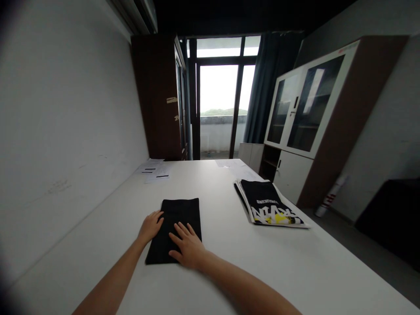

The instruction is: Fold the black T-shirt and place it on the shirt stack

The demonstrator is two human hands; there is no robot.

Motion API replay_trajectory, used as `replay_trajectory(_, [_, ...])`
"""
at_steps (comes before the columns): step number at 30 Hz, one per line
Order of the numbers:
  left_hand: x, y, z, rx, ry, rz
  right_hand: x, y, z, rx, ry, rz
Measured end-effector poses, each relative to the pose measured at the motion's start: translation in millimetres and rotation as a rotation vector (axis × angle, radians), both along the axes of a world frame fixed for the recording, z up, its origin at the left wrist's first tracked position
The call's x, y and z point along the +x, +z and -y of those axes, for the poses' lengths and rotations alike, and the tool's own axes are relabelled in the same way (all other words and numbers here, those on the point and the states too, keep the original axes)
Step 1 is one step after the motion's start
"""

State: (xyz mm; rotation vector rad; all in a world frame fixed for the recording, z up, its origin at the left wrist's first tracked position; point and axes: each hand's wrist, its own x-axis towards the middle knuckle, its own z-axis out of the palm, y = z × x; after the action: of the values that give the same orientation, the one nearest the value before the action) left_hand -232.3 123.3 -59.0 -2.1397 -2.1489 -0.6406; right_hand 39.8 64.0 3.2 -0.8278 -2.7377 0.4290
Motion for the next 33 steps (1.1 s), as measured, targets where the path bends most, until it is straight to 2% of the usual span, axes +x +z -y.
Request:
replay_trajectory(3, [-6, 0.8, 1, 0.006, 0.027, 0.022, 0, 6.7, 8, 0.007, 0.164, -0.023])
replay_trajectory(6, [-3, 6.1, 6, 0.002, 0.016, 0.052, -1, 13.3, 17, 0.004, 0.265, -0.011])
replay_trajectory(11, [1, 16.1, 11, -0.025, 0.005, 0.091, -2, 17.0, 28, 0.004, 0.336, -0.001])
replay_trajectory(18, [-8, 20.8, 10, -0.031, -0.046, 0.198, 0, 21.9, 37, -0.052, 0.382, 0.007])
replay_trajectory(23, [-1, 28.6, 13, 0.22, 0.0, 0.221, -4, 23.2, 57, -0.089, 0.413, 0.045])
replay_trajectory(25, [6, 30.8, 14, 0.237, -0.071, 0.197, -5, 26.0, 68, -0.089, 0.437, 0.068])
replay_trajectory(29, [24, 26.3, 16, 0.065, -0.267, 0.092, -4, 40.8, 74, -0.155, 0.537, 0.011])
replay_trajectory(31, [29, 20.3, 16, -0.02, -0.289, 0.031, -1, 45.5, 62, -0.189, 0.487, -0.055])
replay_trajectory(33, [31, 13.9, 14, -0.079, -0.236, -0.011, 3, 42.0, 40, -0.146, 0.31, -0.114])
